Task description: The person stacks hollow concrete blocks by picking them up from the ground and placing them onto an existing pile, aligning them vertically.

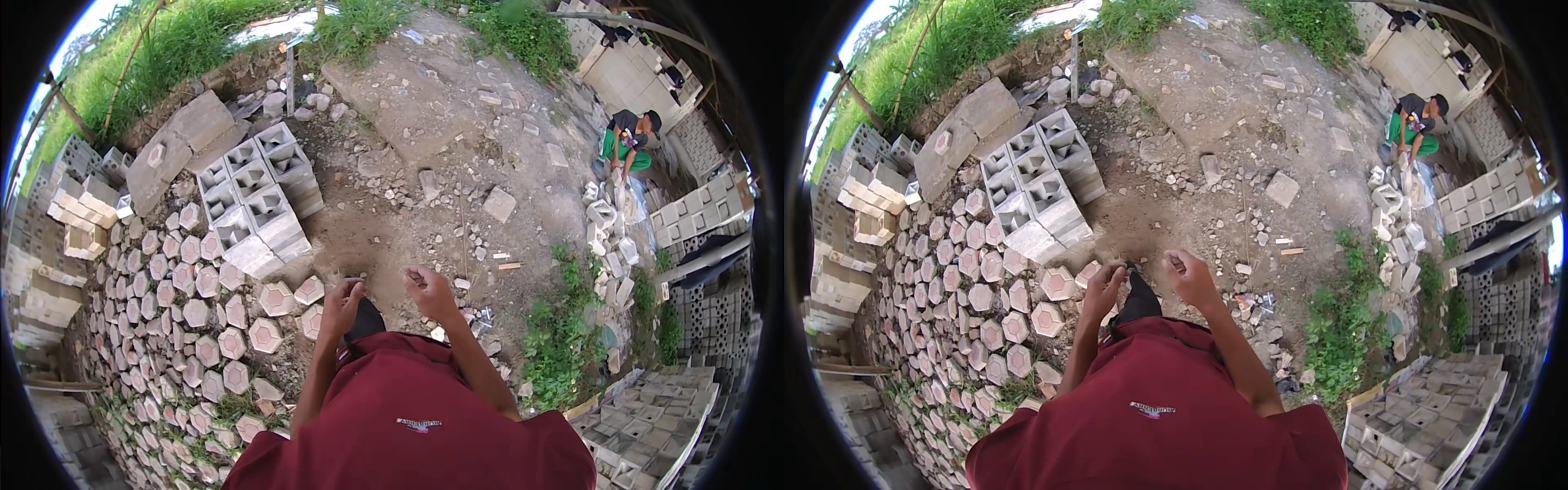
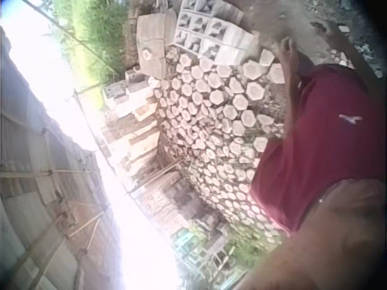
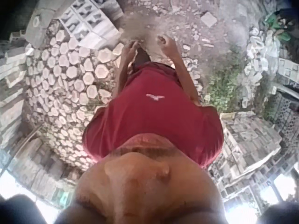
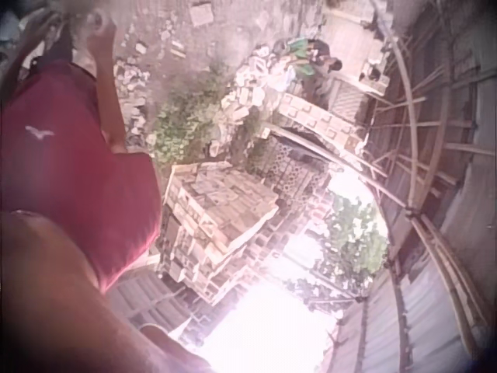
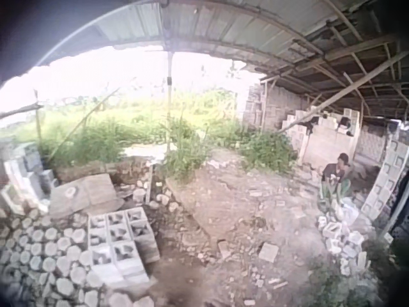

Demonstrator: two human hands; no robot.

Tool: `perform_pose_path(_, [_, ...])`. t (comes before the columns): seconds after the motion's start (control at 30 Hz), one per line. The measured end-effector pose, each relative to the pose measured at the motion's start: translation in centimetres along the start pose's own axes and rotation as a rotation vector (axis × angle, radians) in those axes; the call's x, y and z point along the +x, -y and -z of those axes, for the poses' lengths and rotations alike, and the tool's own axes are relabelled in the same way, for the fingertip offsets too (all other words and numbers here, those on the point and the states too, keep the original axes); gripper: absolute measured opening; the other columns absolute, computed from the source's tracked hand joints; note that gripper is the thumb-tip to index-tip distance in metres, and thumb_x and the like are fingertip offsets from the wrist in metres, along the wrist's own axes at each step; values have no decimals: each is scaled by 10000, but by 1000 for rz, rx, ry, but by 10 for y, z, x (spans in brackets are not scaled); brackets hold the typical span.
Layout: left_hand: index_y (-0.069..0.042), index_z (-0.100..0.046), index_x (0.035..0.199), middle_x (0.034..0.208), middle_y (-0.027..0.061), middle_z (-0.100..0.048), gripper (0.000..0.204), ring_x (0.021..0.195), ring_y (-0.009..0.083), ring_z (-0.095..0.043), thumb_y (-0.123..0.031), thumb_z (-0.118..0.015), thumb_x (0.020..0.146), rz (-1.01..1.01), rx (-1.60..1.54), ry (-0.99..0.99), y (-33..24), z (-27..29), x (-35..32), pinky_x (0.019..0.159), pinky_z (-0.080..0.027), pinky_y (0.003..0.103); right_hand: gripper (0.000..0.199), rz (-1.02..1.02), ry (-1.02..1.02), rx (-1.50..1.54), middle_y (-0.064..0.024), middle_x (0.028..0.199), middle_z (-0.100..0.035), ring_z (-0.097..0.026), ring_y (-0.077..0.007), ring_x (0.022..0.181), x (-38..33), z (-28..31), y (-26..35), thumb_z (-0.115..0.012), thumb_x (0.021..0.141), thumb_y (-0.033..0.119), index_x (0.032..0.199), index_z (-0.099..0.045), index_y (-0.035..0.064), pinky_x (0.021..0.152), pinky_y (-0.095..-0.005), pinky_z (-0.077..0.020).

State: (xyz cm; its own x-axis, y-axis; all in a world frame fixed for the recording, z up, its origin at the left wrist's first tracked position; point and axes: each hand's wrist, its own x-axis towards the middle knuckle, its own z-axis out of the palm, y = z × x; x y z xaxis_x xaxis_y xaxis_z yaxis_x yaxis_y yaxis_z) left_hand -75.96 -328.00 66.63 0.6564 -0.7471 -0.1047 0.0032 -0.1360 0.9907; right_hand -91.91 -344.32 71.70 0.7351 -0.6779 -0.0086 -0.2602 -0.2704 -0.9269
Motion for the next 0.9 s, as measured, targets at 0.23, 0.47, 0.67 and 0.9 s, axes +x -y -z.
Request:
perform_pose_path(0.23, [8,-627,1141,964,78,-698,309,898,147,-646,-250,-549,990,20,156,-168,-6,68,125,807,-501,296,313,40,182,-31,-98,976,-701,-660,-135,869,161,-62,-15,-629,933,200,1154,-628,-22,780,-274,-524])
perform_pose_path(0.47, [-4,-645,1107,948,104,-708,289,875,166,-673,-250,-560,982,-30,286,-430,-19,162,205,771,-521,315,317,175,368,15,-143,942,-708,-685,-182,865,293,-147,18,-633,917,204,1135,-634,-27,782,-301,-535])
perform_pose_path(0.67, [39,-623,1124,960,96,-705,299,879,148,-644,-220,-549,995,-29,-28,-603,1,213,223,780,-506,290,229,100,598,115,-117,901,-712,-679,-154,777,396,-212,20,-553,947,132,1093,-637,-23,664,-283,-527])
perform_pose_path(0.9, [30,-625,1131,957,94,-697,286,864,152,-645,-208,-528,1005,124,-179,-880,53,228,244,797,-506,282,241,61,990,195,-53,803,-672,-641,-93,699,481,-288,49,-621,936,184,1038,-632,-34,609,-231,-509])
